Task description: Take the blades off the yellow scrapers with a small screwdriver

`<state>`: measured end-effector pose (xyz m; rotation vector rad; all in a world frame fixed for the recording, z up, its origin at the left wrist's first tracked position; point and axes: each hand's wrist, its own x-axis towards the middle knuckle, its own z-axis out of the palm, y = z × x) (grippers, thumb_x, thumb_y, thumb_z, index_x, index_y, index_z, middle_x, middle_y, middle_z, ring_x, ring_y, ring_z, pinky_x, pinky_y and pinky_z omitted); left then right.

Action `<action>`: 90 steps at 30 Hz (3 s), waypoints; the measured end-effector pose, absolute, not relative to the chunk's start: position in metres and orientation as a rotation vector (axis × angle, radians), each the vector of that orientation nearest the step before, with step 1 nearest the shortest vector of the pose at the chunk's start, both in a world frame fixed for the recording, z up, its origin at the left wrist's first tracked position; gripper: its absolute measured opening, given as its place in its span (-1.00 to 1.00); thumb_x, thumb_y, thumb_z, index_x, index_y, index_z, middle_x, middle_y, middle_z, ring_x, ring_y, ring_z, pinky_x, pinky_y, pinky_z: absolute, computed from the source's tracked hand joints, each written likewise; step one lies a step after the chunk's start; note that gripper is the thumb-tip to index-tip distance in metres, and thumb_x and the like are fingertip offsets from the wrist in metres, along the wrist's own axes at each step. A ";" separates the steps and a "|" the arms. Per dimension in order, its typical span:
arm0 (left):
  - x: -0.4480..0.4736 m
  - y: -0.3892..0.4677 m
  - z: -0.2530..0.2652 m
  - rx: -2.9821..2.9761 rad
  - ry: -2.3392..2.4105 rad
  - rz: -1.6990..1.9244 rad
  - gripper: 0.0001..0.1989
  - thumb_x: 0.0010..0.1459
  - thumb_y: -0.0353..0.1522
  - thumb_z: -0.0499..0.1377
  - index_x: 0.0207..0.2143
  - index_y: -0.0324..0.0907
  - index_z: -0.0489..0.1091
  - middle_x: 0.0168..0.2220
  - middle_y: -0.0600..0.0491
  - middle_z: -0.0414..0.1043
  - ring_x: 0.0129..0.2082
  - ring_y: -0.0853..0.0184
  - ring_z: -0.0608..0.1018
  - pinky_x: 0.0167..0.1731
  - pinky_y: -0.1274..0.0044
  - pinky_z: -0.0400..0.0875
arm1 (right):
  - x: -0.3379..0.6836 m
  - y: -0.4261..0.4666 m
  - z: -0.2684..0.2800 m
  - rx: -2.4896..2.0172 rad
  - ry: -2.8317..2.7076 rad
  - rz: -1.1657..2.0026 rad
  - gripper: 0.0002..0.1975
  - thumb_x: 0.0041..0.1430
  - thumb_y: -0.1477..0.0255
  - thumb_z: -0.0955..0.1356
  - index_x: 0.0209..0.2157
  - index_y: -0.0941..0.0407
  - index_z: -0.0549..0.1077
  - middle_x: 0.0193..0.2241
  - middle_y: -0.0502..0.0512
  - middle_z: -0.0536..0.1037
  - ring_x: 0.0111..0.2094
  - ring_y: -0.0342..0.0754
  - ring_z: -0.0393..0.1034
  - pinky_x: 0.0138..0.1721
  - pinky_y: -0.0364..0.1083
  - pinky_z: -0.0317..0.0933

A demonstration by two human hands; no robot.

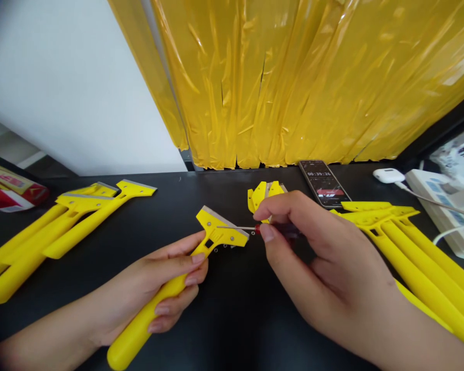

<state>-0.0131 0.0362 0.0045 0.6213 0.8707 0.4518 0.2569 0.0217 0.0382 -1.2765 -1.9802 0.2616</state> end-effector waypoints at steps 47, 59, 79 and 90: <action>-0.013 0.033 0.004 0.732 0.838 0.377 -0.86 0.44 -0.30 0.21 0.01 -0.02 0.38 -0.36 0.22 0.27 -0.68 0.58 0.22 -0.75 0.73 0.22 | 0.251 0.024 0.032 -1.171 -2.132 0.174 -0.79 0.43 0.54 0.33 0.01 -0.01 0.41 -0.19 -0.01 0.62 -0.24 -0.09 0.60 -0.14 -0.13 0.46; -0.011 0.033 0.007 0.719 0.830 0.393 -0.89 0.43 -0.29 0.23 -0.04 -0.05 0.40 -0.35 0.20 0.28 -0.68 0.59 0.21 -0.76 0.73 0.21 | 0.252 0.026 0.032 -1.163 -2.135 0.165 -0.82 0.44 0.54 0.31 -0.01 0.01 0.41 -0.21 -0.03 0.61 -0.25 -0.15 0.56 -0.17 -0.18 0.40; -0.010 0.035 0.005 0.738 0.847 0.339 -0.89 0.44 -0.27 0.22 -0.08 -0.07 0.37 -0.37 0.22 0.27 -0.69 0.60 0.19 -0.77 0.74 0.18 | 0.250 0.020 0.045 -0.993 -2.411 -0.150 -0.75 0.41 0.62 0.24 0.03 0.09 0.37 -0.14 0.16 0.70 -0.17 0.07 0.64 -0.08 0.00 0.47; -0.007 0.034 0.009 0.720 0.838 0.385 -0.91 0.42 -0.30 0.22 -0.14 -0.06 0.34 -0.37 0.21 0.29 -0.68 0.59 0.20 -0.76 0.73 0.15 | 0.241 0.028 0.053 -1.210 -2.244 0.195 -0.86 0.49 0.43 0.29 0.01 0.03 0.42 -0.20 0.04 0.66 -0.26 -0.03 0.61 -0.26 -0.08 0.38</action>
